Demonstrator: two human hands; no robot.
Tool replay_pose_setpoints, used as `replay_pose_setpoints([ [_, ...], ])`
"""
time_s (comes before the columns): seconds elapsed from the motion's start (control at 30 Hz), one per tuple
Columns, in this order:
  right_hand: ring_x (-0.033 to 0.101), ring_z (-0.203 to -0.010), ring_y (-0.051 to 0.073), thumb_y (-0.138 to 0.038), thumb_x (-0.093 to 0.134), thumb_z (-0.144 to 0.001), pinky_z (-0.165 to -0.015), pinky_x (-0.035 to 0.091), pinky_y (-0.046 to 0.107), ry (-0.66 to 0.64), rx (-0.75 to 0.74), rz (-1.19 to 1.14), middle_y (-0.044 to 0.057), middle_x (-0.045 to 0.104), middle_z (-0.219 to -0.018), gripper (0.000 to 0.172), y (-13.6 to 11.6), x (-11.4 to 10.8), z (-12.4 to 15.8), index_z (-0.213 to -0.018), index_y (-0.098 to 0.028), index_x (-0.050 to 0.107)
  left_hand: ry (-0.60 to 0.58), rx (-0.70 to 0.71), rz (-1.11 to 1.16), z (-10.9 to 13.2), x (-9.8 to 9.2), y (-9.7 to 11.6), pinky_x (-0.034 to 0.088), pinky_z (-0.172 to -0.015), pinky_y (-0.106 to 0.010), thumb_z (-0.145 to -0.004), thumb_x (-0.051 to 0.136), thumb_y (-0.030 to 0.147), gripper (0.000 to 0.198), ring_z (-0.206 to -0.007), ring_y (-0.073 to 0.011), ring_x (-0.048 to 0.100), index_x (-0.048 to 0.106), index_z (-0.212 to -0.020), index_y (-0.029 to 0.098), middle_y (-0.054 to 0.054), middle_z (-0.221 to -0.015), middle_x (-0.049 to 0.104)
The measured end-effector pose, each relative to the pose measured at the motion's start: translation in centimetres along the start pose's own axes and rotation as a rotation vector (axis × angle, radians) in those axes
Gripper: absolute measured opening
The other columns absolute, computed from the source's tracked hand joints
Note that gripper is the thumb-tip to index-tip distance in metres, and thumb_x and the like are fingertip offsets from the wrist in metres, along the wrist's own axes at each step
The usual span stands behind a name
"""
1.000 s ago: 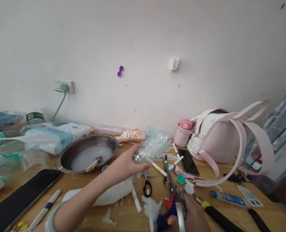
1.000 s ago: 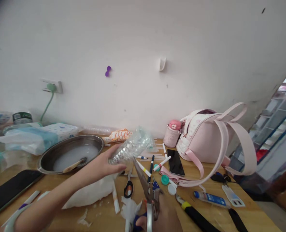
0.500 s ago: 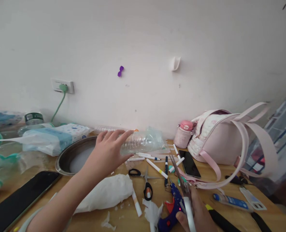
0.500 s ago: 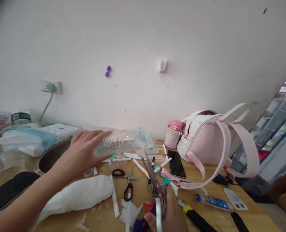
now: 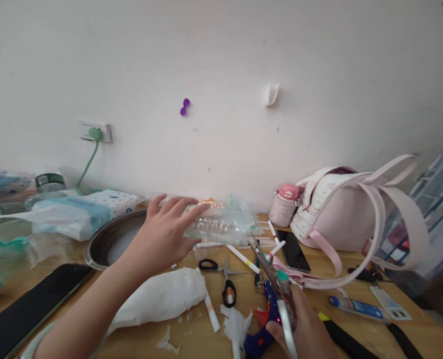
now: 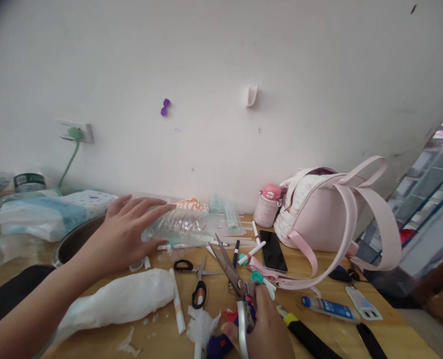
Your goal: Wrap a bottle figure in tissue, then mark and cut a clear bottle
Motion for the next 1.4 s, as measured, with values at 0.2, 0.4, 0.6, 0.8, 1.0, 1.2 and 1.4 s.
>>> replay_pose_setpoints([
  [0.2, 0.06, -0.116, 0.038, -0.03, 0.062, -0.068, -0.095, 0.049, 0.047, -0.195, 0.026, 0.135, 0.028, 0.059, -0.129, 0.066, -0.8, -0.6, 0.0, -0.127, -0.006, 0.044, -0.078, 0.125, 0.069, 0.2, 0.8, 0.7, 0.028, -0.104, -0.06, -0.079, 0.06, 0.021, 0.059, -0.119, -0.0316, 0.052, 0.043, -0.135, 0.028, -0.012, -0.128, 0.059],
  [0.4, 0.059, -0.116, 0.039, -0.028, 0.076, -0.058, -0.096, 0.049, 0.046, -0.357, 0.046, 0.12, 0.02, 0.063, -0.126, 0.062, -2.1, -1.5, -0.7, -0.116, -0.012, 0.06, -0.117, 0.184, 0.06, 0.3, 1.2, 0.4, 0.026, -0.106, -0.061, -0.078, 0.053, 0.013, 0.056, -0.124, -0.0319, 0.048, 0.048, -0.132, 0.028, -0.012, -0.13, 0.057],
  [0.6, 0.05, -0.127, 0.042, -0.027, 0.072, -0.061, -0.104, 0.042, 0.051, -0.464, -0.041, 0.1, 0.028, 0.051, -0.138, 0.078, -2.1, -0.4, -0.2, -0.131, -0.001, 0.052, -0.16, 0.236, 0.083, 0.4, 1.1, 0.5, 0.024, -0.108, -0.06, -0.069, 0.049, 0.003, 0.064, -0.126, -0.0313, 0.046, 0.051, -0.128, 0.028, -0.009, -0.131, 0.057],
  [0.8, 0.066, -0.095, 0.036, -0.021, 0.069, -0.058, -0.082, 0.054, 0.047, -0.426, -0.097, 0.054, 0.02, 0.069, -0.107, 0.053, -2.0, -0.5, 0.1, -0.109, -0.009, 0.063, -0.179, 0.246, 0.147, 0.5, 0.5, 0.3, 0.026, -0.107, -0.055, -0.076, 0.055, 0.013, 0.054, -0.122, -0.0302, 0.049, 0.052, -0.128, 0.029, -0.007, -0.128, 0.059],
  [1.0, 0.066, -0.097, 0.037, -0.032, 0.076, -0.058, -0.081, 0.055, 0.044, -0.424, -0.13, 0.01, 0.016, 0.07, -0.108, 0.045, -1.3, -0.3, 0.3, -0.099, -0.017, 0.066, -0.196, 0.231, 0.151, 0.8, -0.3, 0.4, 0.025, -0.107, -0.055, -0.075, 0.057, 0.011, 0.057, -0.122, -0.0303, 0.048, 0.053, -0.128, 0.03, -0.006, -0.128, 0.06],
  [1.2, 0.062, -0.111, 0.042, -0.029, 0.078, -0.057, -0.088, 0.054, 0.047, -0.445, -0.15, 0.025, 0.02, 0.066, -0.122, 0.054, -0.5, 0.3, 0.6, -0.108, -0.016, 0.067, -0.191, 0.231, 0.134, 0.8, -0.7, 0.7, 0.025, -0.108, -0.055, -0.074, 0.056, 0.009, 0.057, -0.121, -0.0295, 0.048, 0.053, -0.128, 0.031, -0.006, -0.128, 0.059],
  [1.4, 0.059, -0.117, 0.042, -0.033, 0.08, -0.058, -0.092, 0.053, 0.045, -0.473, -0.143, 0.041, 0.021, 0.063, -0.127, 0.059, -0.8, 0.2, 0.3, -0.112, -0.014, 0.066, -0.175, 0.234, 0.113, 0.9, -0.7, 0.7, 0.026, -0.107, -0.055, -0.074, 0.055, 0.008, 0.057, -0.121, -0.0295, 0.047, 0.053, -0.127, 0.03, -0.006, -0.126, 0.06],
])
Point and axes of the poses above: each hand's wrist, its own z-axis away from the middle knuckle, its own x-axis out of the palm, y = z × x, the point moved 3 cm from there along -z, towards the middle knuckle
